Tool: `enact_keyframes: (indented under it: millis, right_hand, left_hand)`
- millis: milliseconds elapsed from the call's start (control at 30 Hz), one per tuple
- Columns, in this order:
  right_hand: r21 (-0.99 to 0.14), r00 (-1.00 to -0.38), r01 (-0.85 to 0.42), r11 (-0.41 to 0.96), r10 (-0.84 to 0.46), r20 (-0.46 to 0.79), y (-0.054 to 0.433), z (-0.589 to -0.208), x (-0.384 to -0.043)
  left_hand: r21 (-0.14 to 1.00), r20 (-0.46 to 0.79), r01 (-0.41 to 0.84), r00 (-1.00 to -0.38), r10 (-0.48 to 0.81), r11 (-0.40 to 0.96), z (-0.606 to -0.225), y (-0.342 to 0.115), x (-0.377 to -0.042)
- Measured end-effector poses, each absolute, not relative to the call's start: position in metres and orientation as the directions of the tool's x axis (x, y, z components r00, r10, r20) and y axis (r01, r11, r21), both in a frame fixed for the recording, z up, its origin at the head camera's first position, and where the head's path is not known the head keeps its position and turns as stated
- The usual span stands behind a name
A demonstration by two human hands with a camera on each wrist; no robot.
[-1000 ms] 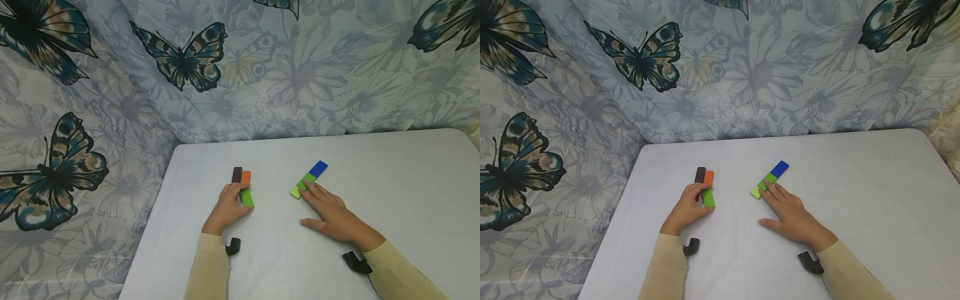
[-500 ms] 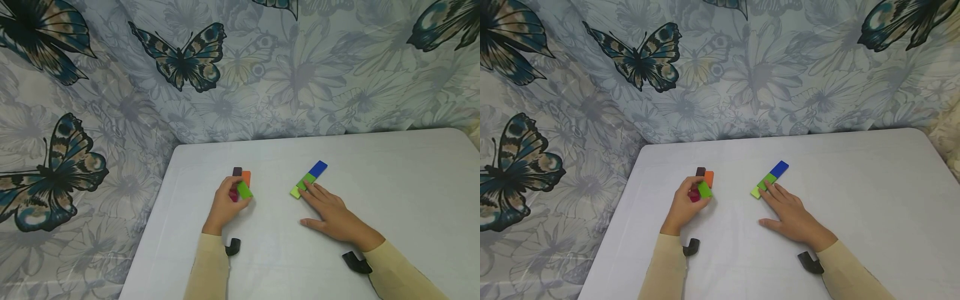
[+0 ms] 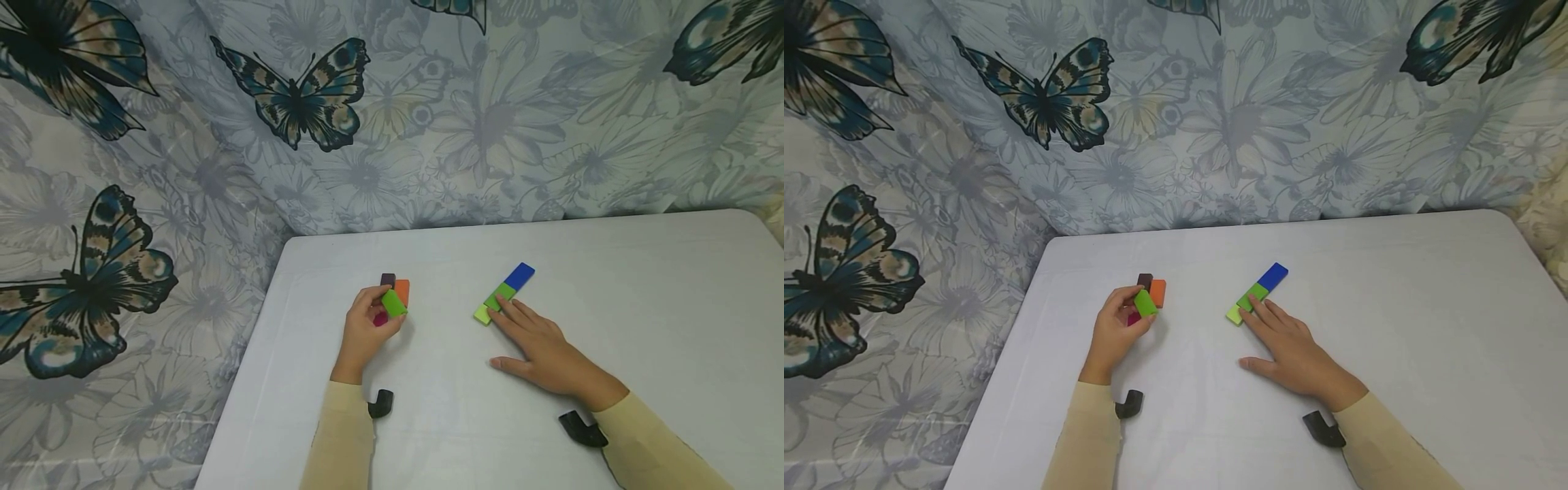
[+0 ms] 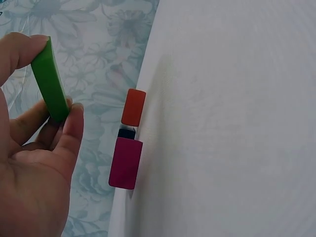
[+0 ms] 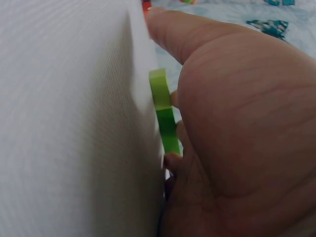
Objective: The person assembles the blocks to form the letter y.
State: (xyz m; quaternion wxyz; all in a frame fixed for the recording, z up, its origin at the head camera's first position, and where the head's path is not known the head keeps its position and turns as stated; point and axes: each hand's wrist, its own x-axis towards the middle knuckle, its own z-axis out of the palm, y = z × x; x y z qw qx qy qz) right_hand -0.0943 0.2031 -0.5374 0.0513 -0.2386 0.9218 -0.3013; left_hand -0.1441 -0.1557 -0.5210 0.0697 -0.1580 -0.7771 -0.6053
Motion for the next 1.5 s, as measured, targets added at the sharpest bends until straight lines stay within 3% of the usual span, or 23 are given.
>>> enact_keyframes:
  millis: [600,1000,1500]
  right_hand:
    - [-0.577,-0.883,-0.402,0.711,-0.468,0.038,0.203,-0.54,-0.093]
    - [-0.588,-0.881,-0.412,0.696,-0.469,0.063,0.203,-0.539,-0.092]
    - [-0.582,-0.886,-0.388,0.715,-0.463,0.023,0.205,-0.545,-0.095]
  left_hand:
    - [0.913,0.323,0.336,-0.942,0.094,0.23,-0.508,-0.141,-0.14]
    - [0.905,0.356,0.383,-0.92,0.166,0.186,-0.519,-0.132,-0.147]
    - [0.916,0.288,0.318,-0.946,0.149,0.243,-0.522,-0.105,-0.156]
